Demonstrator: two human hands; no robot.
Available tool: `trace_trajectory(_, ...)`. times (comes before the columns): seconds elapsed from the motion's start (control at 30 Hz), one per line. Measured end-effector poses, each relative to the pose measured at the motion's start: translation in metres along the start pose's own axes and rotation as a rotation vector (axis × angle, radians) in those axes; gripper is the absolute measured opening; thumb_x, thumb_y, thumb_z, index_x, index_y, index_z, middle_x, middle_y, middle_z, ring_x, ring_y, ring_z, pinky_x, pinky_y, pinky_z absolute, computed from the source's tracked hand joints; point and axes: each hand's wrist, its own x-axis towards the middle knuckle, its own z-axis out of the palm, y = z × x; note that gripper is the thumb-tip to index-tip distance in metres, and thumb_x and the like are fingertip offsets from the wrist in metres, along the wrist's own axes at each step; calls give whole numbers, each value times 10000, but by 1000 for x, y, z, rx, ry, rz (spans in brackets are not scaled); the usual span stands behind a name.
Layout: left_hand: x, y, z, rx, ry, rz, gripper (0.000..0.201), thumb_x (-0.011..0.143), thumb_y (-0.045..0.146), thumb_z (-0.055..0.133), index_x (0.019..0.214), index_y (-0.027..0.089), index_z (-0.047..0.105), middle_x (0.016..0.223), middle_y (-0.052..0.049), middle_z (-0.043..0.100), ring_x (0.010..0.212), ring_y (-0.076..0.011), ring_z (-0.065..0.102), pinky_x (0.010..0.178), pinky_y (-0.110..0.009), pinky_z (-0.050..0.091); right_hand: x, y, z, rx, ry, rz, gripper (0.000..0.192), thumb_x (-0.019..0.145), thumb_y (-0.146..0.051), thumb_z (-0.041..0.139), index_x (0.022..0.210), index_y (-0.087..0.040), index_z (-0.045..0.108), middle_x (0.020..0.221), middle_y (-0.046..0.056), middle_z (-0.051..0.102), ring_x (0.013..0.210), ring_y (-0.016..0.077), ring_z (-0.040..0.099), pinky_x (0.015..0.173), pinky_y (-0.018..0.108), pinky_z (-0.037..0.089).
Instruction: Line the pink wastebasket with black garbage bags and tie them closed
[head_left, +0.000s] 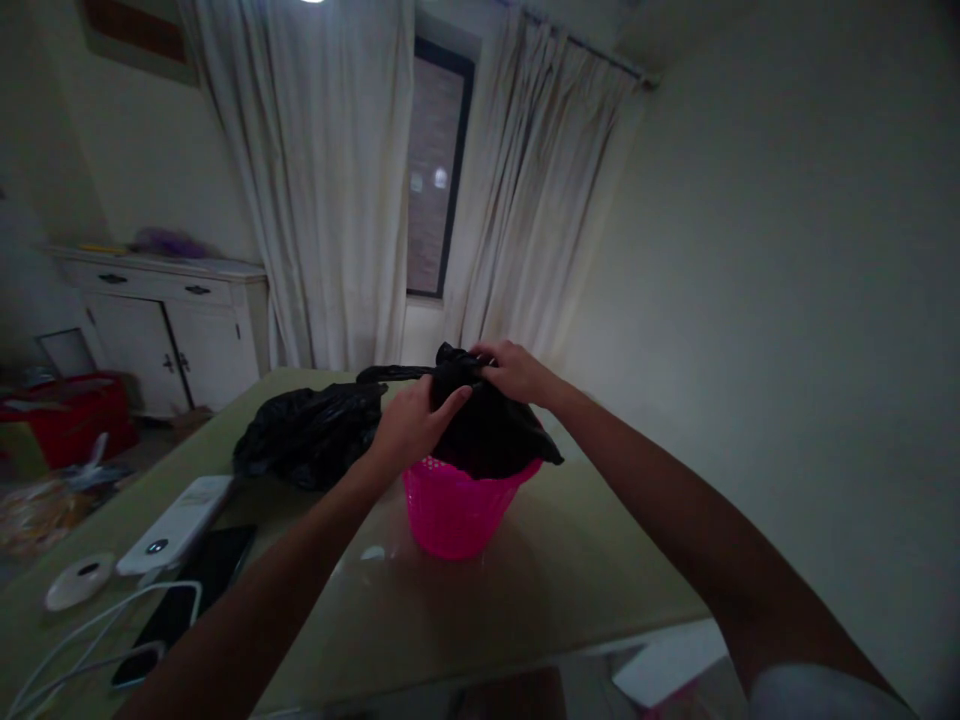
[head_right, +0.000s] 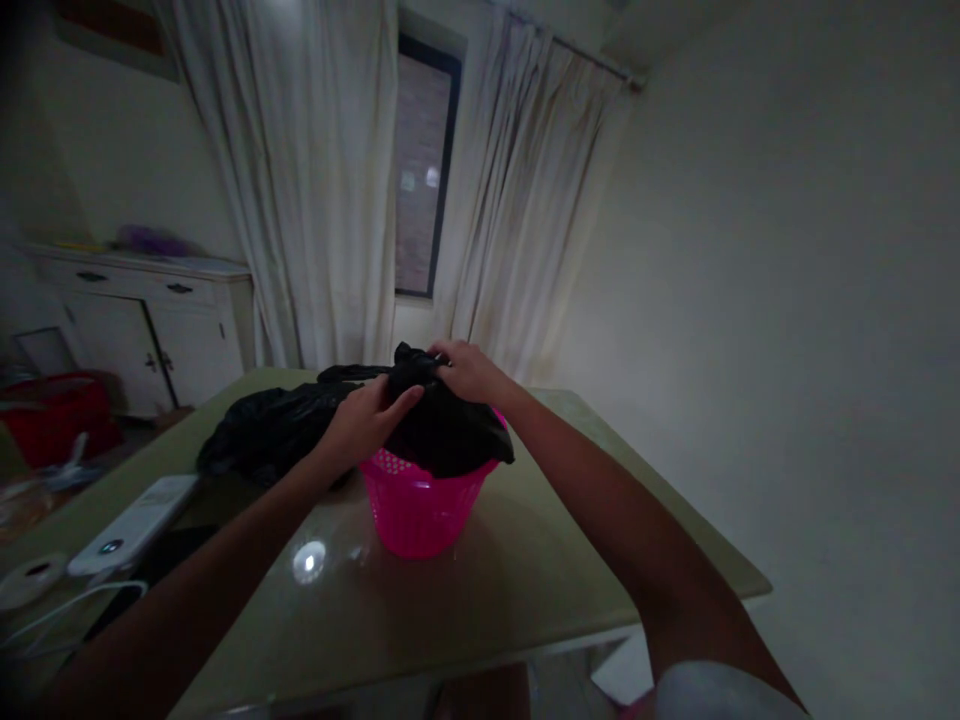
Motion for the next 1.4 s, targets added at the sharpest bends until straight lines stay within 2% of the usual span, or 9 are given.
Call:
trace_trajectory(0.1, 12, -6, 1, 87, -77, 4, 308, 1051, 460, 609, 1070, 178, 730, 1020, -126, 803, 942, -320, 756, 735, -354, 442, -11, 13, 10, 48, -141, 38, 163, 921, -256, 713, 982, -138, 809, 793, -1, 673, 767, 143, 575, 722, 257, 386)
trace_trajectory(0.23, 18, -29, -5, 124, -137, 51, 257, 1055, 368, 553, 1003, 220, 756, 958, -81, 812, 918, -301, 763, 723, -351, 422, -35, 42, 14, 183, -241, 123, 373, 983, -439, 621, 891, -129, 806, 664, -25, 525, 653, 120, 446, 637, 257, 318)
trace_trajectory(0.43, 19, -71, -17, 257, -131, 29, 229, 999, 331, 545, 1031, 211, 738, 1020, -129, 810, 1016, -356, 762, 809, -406, 477, -69, 83, 16, 200, -187, 241, 442, 998, -499, 579, 813, -158, 789, 709, 15, 649, 719, 170, 575, 711, 288, 427)
trace_trajectory(0.63, 12, -42, -2, -276, -258, 140, 537, 898, 621, 737, 1226, 203, 656, 1033, -88, 799, 920, -264, 746, 804, -367, 549, -74, 53, 25, 307, -17, 90, 442, 975, -417, 730, 1350, -185, 758, 1047, 75, 802, 916, 197, 725, 877, 324, 547)
trace_trajectory(0.8, 14, -32, 7, 90, -398, 179, 323, 924, 467, 752, 1113, 206, 728, 969, -77, 801, 884, -281, 733, 719, -357, 466, -68, 40, 37, 158, -73, -7, 252, 968, -273, 761, 1196, -184, 821, 1012, 71, 778, 894, 189, 708, 873, 327, 546)
trace_trajectory(1.0, 25, -42, 11, 368, -443, 215, 288, 956, 321, 754, 1213, 192, 734, 1285, -136, 783, 1181, -327, 734, 914, -380, 524, -47, 39, 68, -47, -237, -80, 644, 869, -279, 907, 1468, -180, 690, 1411, 160, 714, 1266, 304, 675, 1072, 410, 526)
trace_trajectory(1.17, 25, -37, 11, 495, -451, 203, 156, 983, 293, 718, 1080, 196, 791, 1134, -148, 821, 1102, -351, 764, 851, -391, 524, -36, 25, 76, -185, -364, -115, 124, 994, -202, 751, 1078, -208, 842, 1030, 78, 799, 952, 241, 698, 839, 330, 475)
trace_trajectory(1.27, 25, -43, -3, 443, -429, 202, 111, 975, 250, 695, 969, 256, 806, 1018, -70, 839, 982, -306, 776, 793, -366, 495, -47, 33, 54, -93, -245, -100, 111, 1017, -219, 726, 972, -173, 817, 926, 57, 758, 867, 189, 644, 789, 299, 416)
trace_trajectory(1.4, 27, -52, -19, 281, -216, 169, 185, 963, 221, 628, 1058, 216, 787, 1012, -83, 819, 914, -275, 744, 802, -370, 488, -65, 51, 24, -42, -69, 88, 179, 1036, -236, 679, 899, -144, 749, 850, 38, 682, 814, 158, 599, 779, 287, 410)
